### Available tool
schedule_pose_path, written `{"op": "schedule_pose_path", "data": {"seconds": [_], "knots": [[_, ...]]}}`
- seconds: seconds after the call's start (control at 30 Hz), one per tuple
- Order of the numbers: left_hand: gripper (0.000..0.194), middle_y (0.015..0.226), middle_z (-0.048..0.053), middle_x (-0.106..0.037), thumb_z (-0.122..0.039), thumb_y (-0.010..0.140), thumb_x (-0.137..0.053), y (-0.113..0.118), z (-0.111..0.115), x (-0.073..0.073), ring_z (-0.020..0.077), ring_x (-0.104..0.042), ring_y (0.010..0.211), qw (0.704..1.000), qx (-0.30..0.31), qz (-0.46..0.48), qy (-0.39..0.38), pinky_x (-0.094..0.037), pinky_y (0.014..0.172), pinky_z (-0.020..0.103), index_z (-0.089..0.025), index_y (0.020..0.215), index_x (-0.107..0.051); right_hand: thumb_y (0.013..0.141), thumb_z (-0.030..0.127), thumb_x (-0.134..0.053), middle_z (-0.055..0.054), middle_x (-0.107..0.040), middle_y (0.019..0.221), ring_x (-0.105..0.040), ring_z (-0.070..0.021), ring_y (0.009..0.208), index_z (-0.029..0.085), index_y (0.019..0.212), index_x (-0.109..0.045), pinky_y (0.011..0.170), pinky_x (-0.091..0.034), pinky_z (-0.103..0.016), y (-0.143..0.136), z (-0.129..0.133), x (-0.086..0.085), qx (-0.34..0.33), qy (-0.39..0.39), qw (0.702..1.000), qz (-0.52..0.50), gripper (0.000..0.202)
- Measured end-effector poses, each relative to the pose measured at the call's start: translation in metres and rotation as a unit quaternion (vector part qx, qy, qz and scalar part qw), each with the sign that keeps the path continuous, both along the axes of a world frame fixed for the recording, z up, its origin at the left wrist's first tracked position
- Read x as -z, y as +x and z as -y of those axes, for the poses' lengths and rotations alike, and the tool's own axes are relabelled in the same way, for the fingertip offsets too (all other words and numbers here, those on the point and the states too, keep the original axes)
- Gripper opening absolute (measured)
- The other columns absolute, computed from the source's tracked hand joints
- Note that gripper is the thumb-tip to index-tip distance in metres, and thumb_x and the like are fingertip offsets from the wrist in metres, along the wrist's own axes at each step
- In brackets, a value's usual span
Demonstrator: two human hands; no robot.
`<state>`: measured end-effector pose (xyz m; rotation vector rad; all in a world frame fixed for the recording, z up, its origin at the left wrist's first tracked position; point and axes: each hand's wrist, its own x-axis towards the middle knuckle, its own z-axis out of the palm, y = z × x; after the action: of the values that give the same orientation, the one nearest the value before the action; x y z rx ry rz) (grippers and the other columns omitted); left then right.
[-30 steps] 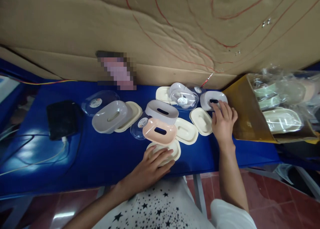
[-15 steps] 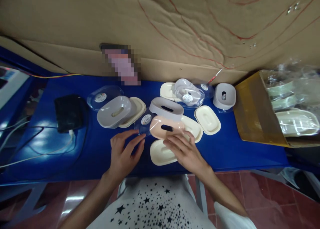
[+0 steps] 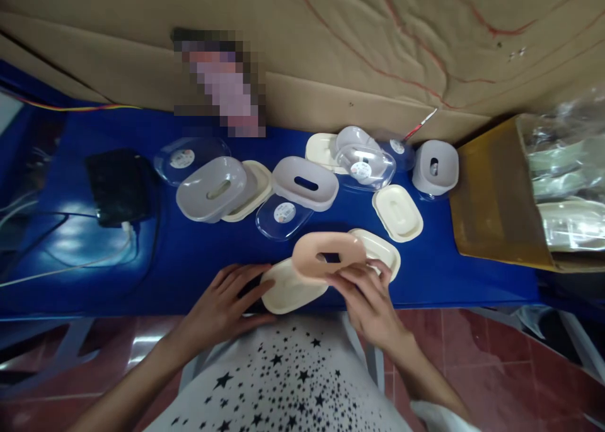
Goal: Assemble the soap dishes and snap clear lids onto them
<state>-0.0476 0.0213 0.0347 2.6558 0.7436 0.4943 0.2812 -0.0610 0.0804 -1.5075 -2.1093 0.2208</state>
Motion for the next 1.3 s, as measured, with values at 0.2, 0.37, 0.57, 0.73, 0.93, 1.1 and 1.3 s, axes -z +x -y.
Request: {"op": "schedule_pose_path", "data": {"seconds": [0.2, 0.37, 0.57, 0.73, 0.93, 1.1, 1.3], "knots": [[0.063, 0.166, 0.023, -0.05, -0.021, 0.106, -0.066, -0.005, 0.011, 0.004, 0.0347, -0.057, 0.15, 0.988, -0.061, 0.074, -0.117, -0.059, 0.112, 0.059, -0.023, 0.162, -0.039, 0.104, -0.005, -0.047, -0.002, -0.081, 0.114, -0.069, -0.0167, 0.115, 0.028, 0.16, -0.056, 0.123, -0.031, -0.04, -0.036, 0.01, 0.018, -0.084, -0.02, 0.996, 0.006, 0.065], [0.08, 0.181, 0.024, -0.024, -0.034, 0.102, -0.074, 0.001, 0.012, 0.004, 0.0418, -0.037, 0.165, 0.978, -0.024, 0.087, -0.187, -0.057, 0.117, 0.063, -0.025, 0.169, -0.031, 0.108, 0.006, -0.054, -0.001, -0.083, 0.118, -0.068, -0.0182, 0.124, 0.03, 0.15, -0.065, 0.125, -0.034, -0.043, -0.041, 0.01, 0.031, -0.115, -0.024, 0.993, 0.022, 0.05], [0.07, 0.176, 0.027, -0.036, -0.026, 0.105, -0.073, 0.011, 0.003, 0.009, 0.0433, -0.042, 0.162, 0.996, -0.026, 0.046, -0.078, -0.056, 0.12, 0.062, -0.022, 0.167, -0.041, 0.112, 0.014, -0.056, -0.003, -0.075, 0.147, -0.056, -0.0194, 0.15, 0.027, 0.148, -0.066, 0.132, -0.032, -0.048, -0.044, 0.003, 0.035, -0.179, -0.068, 0.979, 0.066, 0.04], [0.074, 0.175, 0.025, -0.039, -0.042, 0.107, -0.07, 0.008, -0.005, -0.004, 0.0408, -0.045, 0.161, 0.996, 0.003, 0.06, -0.06, -0.055, 0.12, 0.061, -0.021, 0.17, -0.037, 0.108, 0.018, -0.065, -0.004, -0.075, 0.147, -0.06, -0.0202, 0.147, 0.025, 0.144, -0.069, 0.128, -0.045, -0.045, -0.037, -0.022, 0.02, -0.186, -0.05, 0.981, 0.038, 0.037], [0.05, 0.158, 0.021, -0.06, -0.032, 0.11, -0.063, 0.045, -0.044, -0.029, 0.0357, -0.062, 0.145, 0.98, -0.182, 0.062, -0.046, -0.058, 0.116, 0.055, -0.021, 0.157, -0.052, 0.111, 0.038, -0.065, -0.005, -0.072, 0.151, -0.059, -0.0226, 0.148, 0.022, 0.145, -0.068, 0.133, -0.036, -0.048, -0.037, -0.039, 0.013, -0.189, -0.031, 0.979, 0.071, 0.038], [0.069, 0.166, 0.032, -0.048, -0.05, 0.099, -0.077, 0.088, -0.076, -0.034, 0.0521, -0.049, 0.153, 0.975, -0.196, -0.098, -0.025, -0.051, 0.117, 0.066, -0.01, 0.151, -0.056, 0.11, 0.029, -0.065, -0.003, -0.069, 0.155, -0.058, -0.0231, 0.149, 0.023, 0.141, -0.071, 0.137, -0.03, -0.048, -0.041, -0.024, 0.021, -0.174, -0.049, 0.98, 0.079, 0.033], [0.049, 0.154, 0.023, -0.063, -0.027, 0.096, -0.074, 0.09, -0.073, -0.043, 0.0433, -0.063, 0.139, 0.974, -0.197, -0.114, -0.016, -0.05, 0.113, 0.062, -0.015, 0.142, -0.061, 0.107, 0.023, -0.068, -0.004, -0.073, 0.15, -0.059, -0.0217, 0.148, 0.024, 0.139, -0.072, 0.139, -0.027, -0.047, -0.035, -0.005, 0.026, -0.122, -0.06, 0.99, 0.045, 0.032]]}}
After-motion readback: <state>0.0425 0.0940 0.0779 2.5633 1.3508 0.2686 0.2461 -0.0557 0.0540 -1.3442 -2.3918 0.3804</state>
